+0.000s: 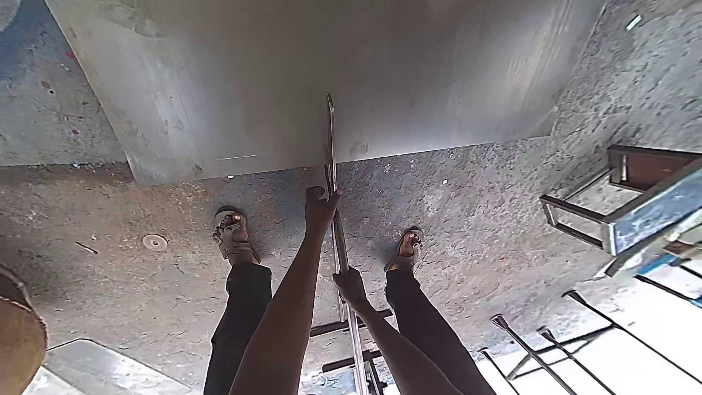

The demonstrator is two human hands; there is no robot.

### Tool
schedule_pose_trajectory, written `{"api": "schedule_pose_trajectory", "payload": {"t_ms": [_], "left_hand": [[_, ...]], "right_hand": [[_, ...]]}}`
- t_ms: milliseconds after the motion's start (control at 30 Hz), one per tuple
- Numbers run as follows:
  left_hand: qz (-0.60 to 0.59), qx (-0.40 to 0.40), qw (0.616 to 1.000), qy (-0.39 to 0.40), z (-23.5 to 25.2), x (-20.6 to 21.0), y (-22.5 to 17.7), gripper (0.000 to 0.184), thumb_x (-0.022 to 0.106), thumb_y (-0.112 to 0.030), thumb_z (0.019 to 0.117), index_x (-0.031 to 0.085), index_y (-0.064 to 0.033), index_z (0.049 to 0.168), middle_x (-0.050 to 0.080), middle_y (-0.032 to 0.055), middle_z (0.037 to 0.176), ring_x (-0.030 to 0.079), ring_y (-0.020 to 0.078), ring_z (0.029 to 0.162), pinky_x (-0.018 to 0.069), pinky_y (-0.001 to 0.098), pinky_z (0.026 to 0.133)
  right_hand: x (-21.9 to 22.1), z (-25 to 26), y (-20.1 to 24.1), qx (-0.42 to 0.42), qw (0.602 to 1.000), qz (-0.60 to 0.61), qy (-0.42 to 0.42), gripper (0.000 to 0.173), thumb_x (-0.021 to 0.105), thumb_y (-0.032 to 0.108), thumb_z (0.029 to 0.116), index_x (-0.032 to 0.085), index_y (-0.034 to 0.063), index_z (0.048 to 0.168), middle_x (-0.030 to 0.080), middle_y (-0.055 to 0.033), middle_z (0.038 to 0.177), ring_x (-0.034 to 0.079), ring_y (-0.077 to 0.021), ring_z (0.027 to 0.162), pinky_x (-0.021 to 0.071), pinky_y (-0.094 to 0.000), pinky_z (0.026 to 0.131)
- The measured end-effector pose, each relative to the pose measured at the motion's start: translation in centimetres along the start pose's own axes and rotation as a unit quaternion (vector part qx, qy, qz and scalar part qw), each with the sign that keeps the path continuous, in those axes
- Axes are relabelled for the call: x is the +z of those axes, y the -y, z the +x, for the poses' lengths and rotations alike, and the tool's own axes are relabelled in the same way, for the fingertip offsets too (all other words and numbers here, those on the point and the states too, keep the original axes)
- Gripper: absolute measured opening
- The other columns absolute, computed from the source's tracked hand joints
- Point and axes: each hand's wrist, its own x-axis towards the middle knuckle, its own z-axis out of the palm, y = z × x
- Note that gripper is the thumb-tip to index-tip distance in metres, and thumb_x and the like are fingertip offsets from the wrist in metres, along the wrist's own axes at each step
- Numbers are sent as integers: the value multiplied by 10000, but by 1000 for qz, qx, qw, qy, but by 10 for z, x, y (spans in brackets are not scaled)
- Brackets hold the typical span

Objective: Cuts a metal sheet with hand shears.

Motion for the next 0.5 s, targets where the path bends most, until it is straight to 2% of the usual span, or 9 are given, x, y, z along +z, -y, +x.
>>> {"api": "schedule_pose_trajectory", "payload": {"t_ms": [67, 100, 133, 233, 400, 500], "left_hand": [[101, -28, 992, 73, -29, 8, 23, 980, 882, -486, 776, 364, -73, 1498, 629, 206, 1292, 680, 313, 1032, 570, 530, 899], [140, -35, 985, 97, -36, 15, 31, 1050, 900, -459, 750, 313, -84, 1537, 638, 197, 1274, 672, 307, 1066, 557, 520, 933], [155, -43, 981, 112, -43, 21, 42, 1100, 899, -403, 748, 248, -95, 1580, 618, 190, 1323, 657, 291, 1133, 548, 494, 979], [125, -46, 984, 115, -34, 30, 61, 1026, 856, -257, 797, 228, -81, 1589, 579, 210, 1387, 635, 282, 1196, 536, 463, 1012], [168, -55, 979, 99, -9, 43, 78, 898, 789, -199, 810, 302, -106, 1559, 643, 178, 1284, 679, 283, 1090, 567, 495, 935], [200, -71, 972, 98, -10, 44, 78, 865, 768, -200, 778, 343, -125, 1528, 672, 151, 1214, 688, 280, 1053, 575, 520, 896]], "right_hand": [[1, -1, 1, 1, 1000, 1, 0, 295, 674, 359, 946, 598, 97, 834, 508, -30, 574, 485, -167, 427, 438, -362, 423], [-1, 2, 5, 0, 1000, 1, -2, 340, 672, 398, 956, 597, 99, 814, 505, -30, 567, 481, -168, 423, 435, -364, 422], [-1, 1, 3, 3, 1000, -1, -3, 366, 673, 419, 960, 598, 99, 798, 504, -29, 562, 480, -169, 421, 434, -365, 421], [4, 19, -3, -4, 1000, 7, -9, 380, 684, 420, 953, 597, 99, 769, 502, -30, 555, 479, -171, 425, 434, -375, 428], [12, 72, -21, -18, 1000, -11, -15, 312, 676, 338, 935, 596, 103, 745, 502, -29, 560, 484, -176, 446, 434, -396, 451], [10, 73, -23, -15, 1000, -12, -7, 308, 685, 333, 936, 595, 99, 756, 500, -26, 564, 482, -171, 450, 430, -388, 452]]}}
